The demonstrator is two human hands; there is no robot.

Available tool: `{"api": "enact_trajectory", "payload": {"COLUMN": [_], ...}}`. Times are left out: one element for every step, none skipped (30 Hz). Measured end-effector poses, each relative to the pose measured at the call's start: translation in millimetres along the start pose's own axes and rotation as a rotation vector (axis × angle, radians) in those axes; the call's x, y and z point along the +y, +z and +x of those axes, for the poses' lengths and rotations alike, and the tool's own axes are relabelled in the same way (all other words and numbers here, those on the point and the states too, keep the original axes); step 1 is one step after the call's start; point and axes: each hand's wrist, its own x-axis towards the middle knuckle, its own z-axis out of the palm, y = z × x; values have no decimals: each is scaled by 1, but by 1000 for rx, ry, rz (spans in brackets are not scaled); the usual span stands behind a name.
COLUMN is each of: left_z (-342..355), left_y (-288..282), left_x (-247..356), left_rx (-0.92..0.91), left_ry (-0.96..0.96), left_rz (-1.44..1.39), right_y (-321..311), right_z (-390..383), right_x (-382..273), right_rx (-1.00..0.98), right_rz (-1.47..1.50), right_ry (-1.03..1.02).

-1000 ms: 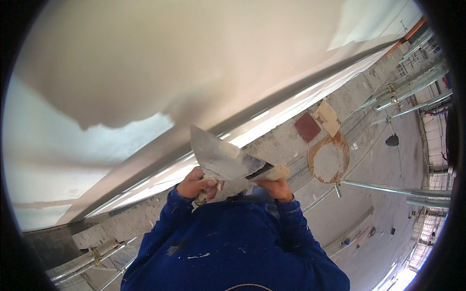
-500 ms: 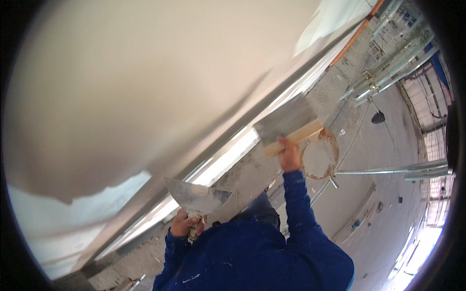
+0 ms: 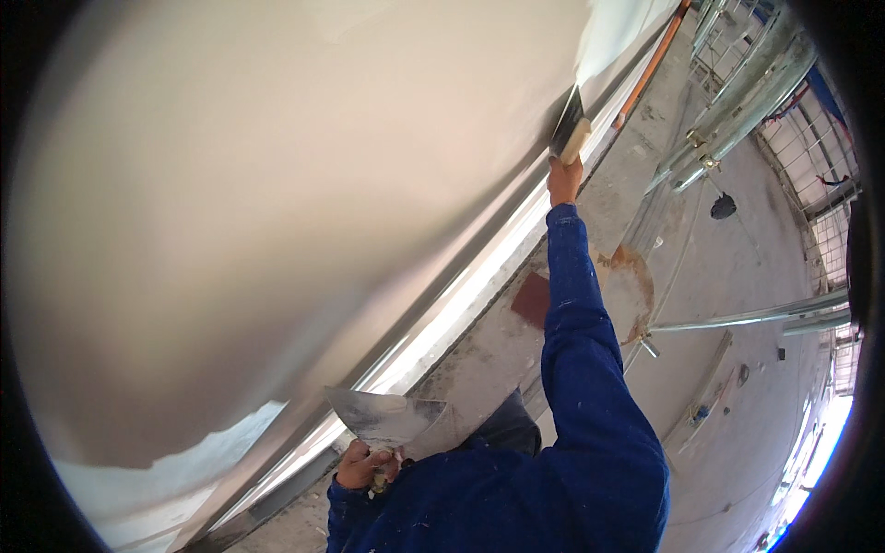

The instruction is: The person applies plaster to a wall using a trowel and a hawk. They scoop plaster from the hawk and spread it onto the wall surface in smooth, sweeping motions. The person periodically scrapes excess plaster from the trowel back onto the hawk to maintain a clean tool.

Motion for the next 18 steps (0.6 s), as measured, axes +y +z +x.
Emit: {"api": "enact_trajectory", "payload": {"left_z": [1,2,2,1,-1,-1,0,-2,-3,-6,-7,-8,-11,-13,-16,-20,-23,-25], "left_y": [-1,-1,-1,-2,-2,-5,-11,-13,-11,-12,-14,-15,-15,-17,-18,-20,-23,-27], "left_x": [1,1,1,0,-2,-3,-5,-6,-5,-6,-7,-9,-12,-15,-18,-21,-25,-29], "left_rx": [-27,-49,-49,-49,-49,-66,-82,-84,-53,-56,-67,-79,-69,-62,-57,-49,-62,-76], "left_ry": [-7,-10,-5,0,7,2,-2,-3,23,22,22,26,50,55,60,62,65,68], "left_rz": [8,12,6,0,-9,-2,5,10,33,14,0,-14,-22,-34,-46,-59,-38,-16], "right_y": [3,7,7,9,12,13,15,19,21,22,24,28,31,34,38,42,44,44], "right_z": [0,-2,-5,-14,-26,-36,-45,-65,-81,-97,-113,-128,-149,-166,-187,-208,-225,-242], "right_x": [2,0,-2,-3,-7,-11,-3,-21,-27,-32,-32,-38,-44,-62,-77,-98,-112,-122], "right_rx": [-23,-53,-112,-93,-77,-61,-87,-149,-144,-138,-139,-141,-152,-184,-181,-170,-178,-209], "right_rz": [12,28,-26,-36,-48,-60,-57,-67,-71,-74,-18,38,-20,-43,-11,-23,-19,24], "right_ry": [21,40,165,145,123,100,128,178,136,95,124,149,81,83,22,-57,-94,-82]}}
